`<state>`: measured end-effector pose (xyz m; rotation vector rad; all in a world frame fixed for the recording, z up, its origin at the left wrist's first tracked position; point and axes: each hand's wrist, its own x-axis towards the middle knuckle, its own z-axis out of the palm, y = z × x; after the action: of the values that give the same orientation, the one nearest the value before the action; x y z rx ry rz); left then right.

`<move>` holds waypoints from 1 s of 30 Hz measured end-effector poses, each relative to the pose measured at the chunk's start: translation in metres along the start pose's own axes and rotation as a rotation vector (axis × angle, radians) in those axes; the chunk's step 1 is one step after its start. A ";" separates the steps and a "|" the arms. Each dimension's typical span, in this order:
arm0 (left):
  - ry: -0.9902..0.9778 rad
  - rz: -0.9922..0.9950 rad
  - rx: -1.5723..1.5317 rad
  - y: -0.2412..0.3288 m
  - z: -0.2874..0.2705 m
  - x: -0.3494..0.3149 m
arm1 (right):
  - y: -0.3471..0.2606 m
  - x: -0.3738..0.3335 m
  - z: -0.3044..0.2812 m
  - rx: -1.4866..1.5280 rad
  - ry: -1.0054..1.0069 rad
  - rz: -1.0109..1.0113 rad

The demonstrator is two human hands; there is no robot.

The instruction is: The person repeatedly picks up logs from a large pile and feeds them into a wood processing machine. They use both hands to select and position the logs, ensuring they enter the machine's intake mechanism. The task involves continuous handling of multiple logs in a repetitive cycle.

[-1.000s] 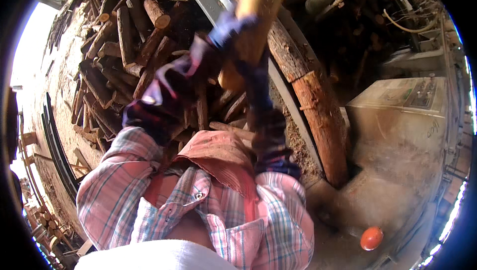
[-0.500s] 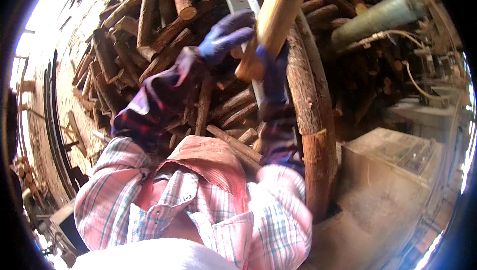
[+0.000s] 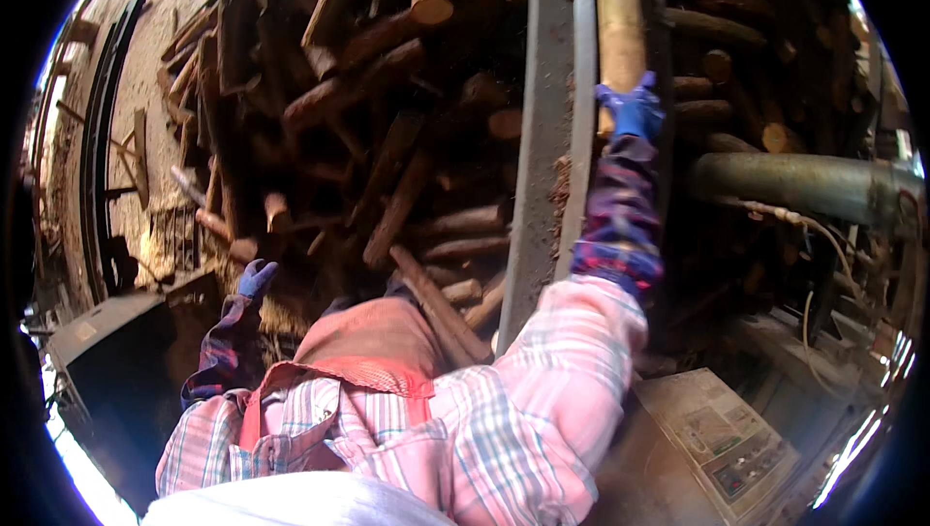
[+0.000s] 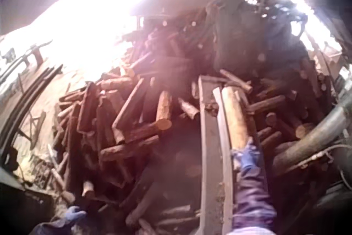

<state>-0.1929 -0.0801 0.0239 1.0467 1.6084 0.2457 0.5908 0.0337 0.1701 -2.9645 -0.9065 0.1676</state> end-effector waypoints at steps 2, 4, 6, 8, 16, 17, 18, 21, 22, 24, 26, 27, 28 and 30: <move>0.076 -0.061 0.044 -0.061 -0.018 -0.023 | 0.017 -0.025 -0.004 0.061 -0.050 -0.018; -0.008 -0.097 -0.058 -0.052 -0.013 -0.016 | 0.032 -0.042 -0.024 0.009 -0.031 -0.033; -0.137 -0.097 -0.313 -0.018 -0.002 -0.021 | 0.045 -0.037 -0.011 -0.040 0.058 -0.055; -0.039 -0.072 -0.329 -0.011 0.015 -0.025 | 0.045 -0.026 0.006 0.004 0.067 -0.093; -0.240 -0.027 -0.239 0.001 0.053 -0.021 | 0.053 -0.030 0.010 -0.138 0.143 -0.144; -0.253 -0.032 -0.214 -0.006 0.052 -0.022 | 0.046 -0.043 0.015 -0.229 0.240 -0.170; -0.264 -0.027 -0.187 -0.015 0.052 -0.021 | 0.036 -0.062 0.022 -0.315 0.342 -0.194; -0.368 -0.168 -0.061 -0.073 0.031 -0.003 | -0.046 -0.206 0.018 0.148 0.172 -0.417; -0.393 -0.209 -0.029 -0.073 0.024 0.002 | -0.043 -0.244 0.051 0.197 0.297 -0.509; -0.390 -0.276 -0.036 -0.105 0.011 0.023 | -0.039 -0.315 0.108 0.496 0.174 -0.613; -0.370 -0.312 -0.036 -0.127 -0.002 0.048 | -0.034 -0.392 0.152 0.475 -0.132 -0.301; -0.399 -0.347 -0.069 -0.132 0.000 0.063 | -0.005 -0.422 0.206 0.478 -0.166 -0.189; -0.456 -0.331 -0.088 -0.140 -0.004 0.080 | 0.007 -0.466 0.243 0.659 -0.264 0.037; -0.547 -0.344 -0.116 -0.119 -0.005 0.095 | 0.031 -0.539 0.302 0.984 -0.257 0.278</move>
<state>-0.2522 -0.0780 -0.1165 0.6565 1.2275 -0.1686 0.1298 -0.2925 -0.0825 -2.1252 -0.2567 0.7603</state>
